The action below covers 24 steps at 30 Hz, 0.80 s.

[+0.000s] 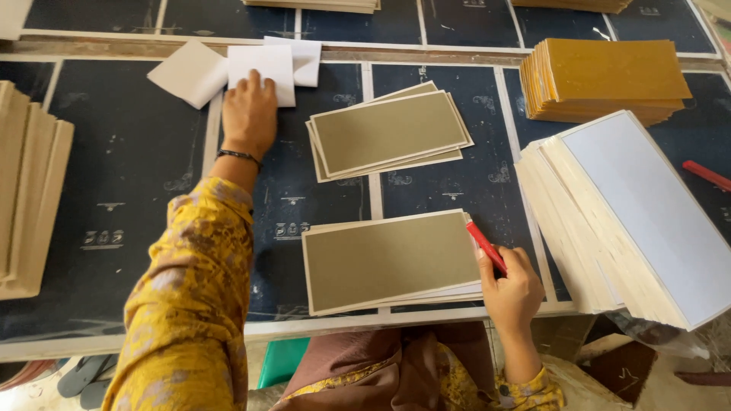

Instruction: Folding and stacking paper cards using a creasing tool on a production table.

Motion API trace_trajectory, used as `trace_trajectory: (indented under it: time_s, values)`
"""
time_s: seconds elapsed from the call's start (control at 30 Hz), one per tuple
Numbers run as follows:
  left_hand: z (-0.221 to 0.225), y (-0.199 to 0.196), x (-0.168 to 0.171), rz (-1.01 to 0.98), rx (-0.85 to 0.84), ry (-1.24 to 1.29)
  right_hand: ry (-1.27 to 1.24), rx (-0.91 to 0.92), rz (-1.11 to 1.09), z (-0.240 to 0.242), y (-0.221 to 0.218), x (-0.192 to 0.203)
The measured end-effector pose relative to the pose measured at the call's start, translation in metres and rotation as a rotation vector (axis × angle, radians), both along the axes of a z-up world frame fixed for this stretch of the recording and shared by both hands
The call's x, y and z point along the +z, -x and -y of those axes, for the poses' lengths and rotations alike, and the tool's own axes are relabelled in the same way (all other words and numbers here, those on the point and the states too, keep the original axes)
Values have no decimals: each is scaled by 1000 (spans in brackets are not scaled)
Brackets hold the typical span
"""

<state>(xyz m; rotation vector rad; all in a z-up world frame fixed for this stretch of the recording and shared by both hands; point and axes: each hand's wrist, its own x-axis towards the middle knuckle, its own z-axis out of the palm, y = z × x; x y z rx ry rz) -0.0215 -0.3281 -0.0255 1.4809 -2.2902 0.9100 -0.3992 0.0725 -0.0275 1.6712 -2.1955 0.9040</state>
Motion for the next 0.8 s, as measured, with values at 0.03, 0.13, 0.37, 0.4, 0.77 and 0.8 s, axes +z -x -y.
trace_trajectory:
  time_s: [0.03,0.13,0.37,0.4,0.77,0.8]
  values:
    - [6,-5,-2,1,-5,-2,-2,-5,1,1,-1,1]
    - [18,-15,-4,1,95,-108,-4,-15,-7,0,-2,2]
    - [16,-28,74,-195,210,-227,-22,7,16,0,-2,4]
    - [17,-29,89,-250,241,-292,-13,8,10,1,-2,3]
    - [121,80,43,-1335,-387,-664,-3,-8,-6,1,-3,1]
    - [158,87,19,-768,-347,-273,7,3,30,2,-6,6]
